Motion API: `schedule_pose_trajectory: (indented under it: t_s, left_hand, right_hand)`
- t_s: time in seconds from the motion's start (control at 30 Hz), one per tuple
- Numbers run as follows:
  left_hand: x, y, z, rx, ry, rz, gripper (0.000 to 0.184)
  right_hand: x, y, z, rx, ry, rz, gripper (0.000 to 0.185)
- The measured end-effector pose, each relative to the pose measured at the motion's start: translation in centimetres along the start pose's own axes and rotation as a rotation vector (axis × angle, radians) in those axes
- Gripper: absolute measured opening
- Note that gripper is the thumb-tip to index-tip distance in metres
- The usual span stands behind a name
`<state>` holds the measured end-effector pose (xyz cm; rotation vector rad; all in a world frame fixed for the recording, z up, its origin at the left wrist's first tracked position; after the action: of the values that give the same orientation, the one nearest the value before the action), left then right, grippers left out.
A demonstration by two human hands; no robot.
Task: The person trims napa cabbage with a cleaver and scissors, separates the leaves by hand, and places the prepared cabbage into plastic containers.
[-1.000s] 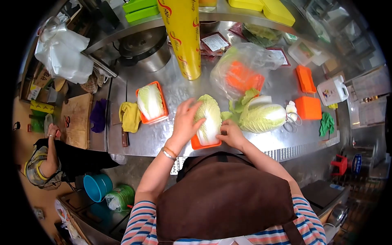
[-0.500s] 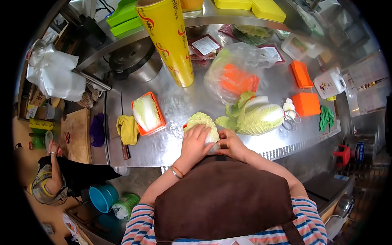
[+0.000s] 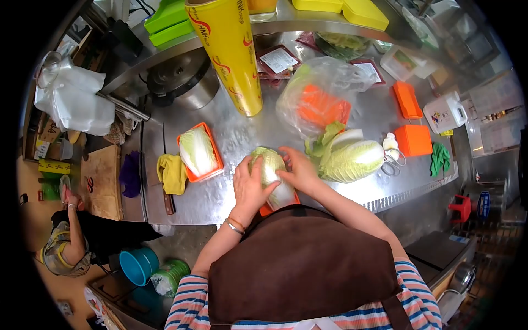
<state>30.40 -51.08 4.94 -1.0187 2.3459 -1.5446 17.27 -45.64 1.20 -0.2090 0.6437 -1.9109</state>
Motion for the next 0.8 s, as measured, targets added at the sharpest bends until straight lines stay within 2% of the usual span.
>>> schedule_pose_trajectory:
  t_s: [0.2, 0.3, 0.47, 0.57, 0.63, 0.7, 0.73, 0.8]
  left_hand:
    - [-1.4, -0.4, 2.6, -0.028, -0.126, -0.024, 0.077]
    - [-1.1, -0.7, 2.3, -0.035, -0.102, -0.066, 0.074]
    - [-1.5, -0.3, 2.7, -0.071, -0.113, -0.083, 0.073]
    - [-1.4, -0.2, 2.3, -0.109, -0.092, -0.096, 0.076]
    - [-1.1, -0.4, 1.9, -0.117, -0.08, -0.093, 0.076]
    - [-1.4, 1.1, 3.3, -0.257, -0.261, 0.041, 0.078]
    - [-1.4, 0.7, 3.2, -0.257, -0.263, 0.038, 0.078]
    - [-1.0, -0.8, 2.0, -0.132, -0.135, 0.004, 0.079]
  right_hand:
    - [-0.2, 0.9, -0.1, -0.039, 0.043, 0.04, 0.052]
    - [-0.1, 1.1, -0.7, -0.006, 0.124, 0.074, 0.049]
    - [-0.4, 1.9, 0.8, -0.257, -0.079, 0.062, 0.055]
    - [0.3, 2.8, -0.7, -0.334, -0.03, 0.04, 0.057]
    - [0.2, 2.7, -1.4, -0.26, -0.033, 0.059, 0.055]
    - [-0.2, 2.7, -2.0, -0.19, -0.04, 0.082, 0.054]
    - [-0.6, 2.3, -2.0, -0.16, -0.074, 0.039, 0.05]
    - [-1.2, 1.2, -0.9, -0.13, -0.111, -0.001, 0.046]
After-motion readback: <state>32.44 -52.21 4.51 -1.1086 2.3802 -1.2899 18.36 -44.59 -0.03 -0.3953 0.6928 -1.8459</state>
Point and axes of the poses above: each hand's wrist, its own x-axis towards the middle knuckle, its own y-axis out of the palm, z = x × y, the point moved 10 cm from there along x, towards the middle knuckle, and after that the axes turned 6 degrees about y, right-handed, at the moved point
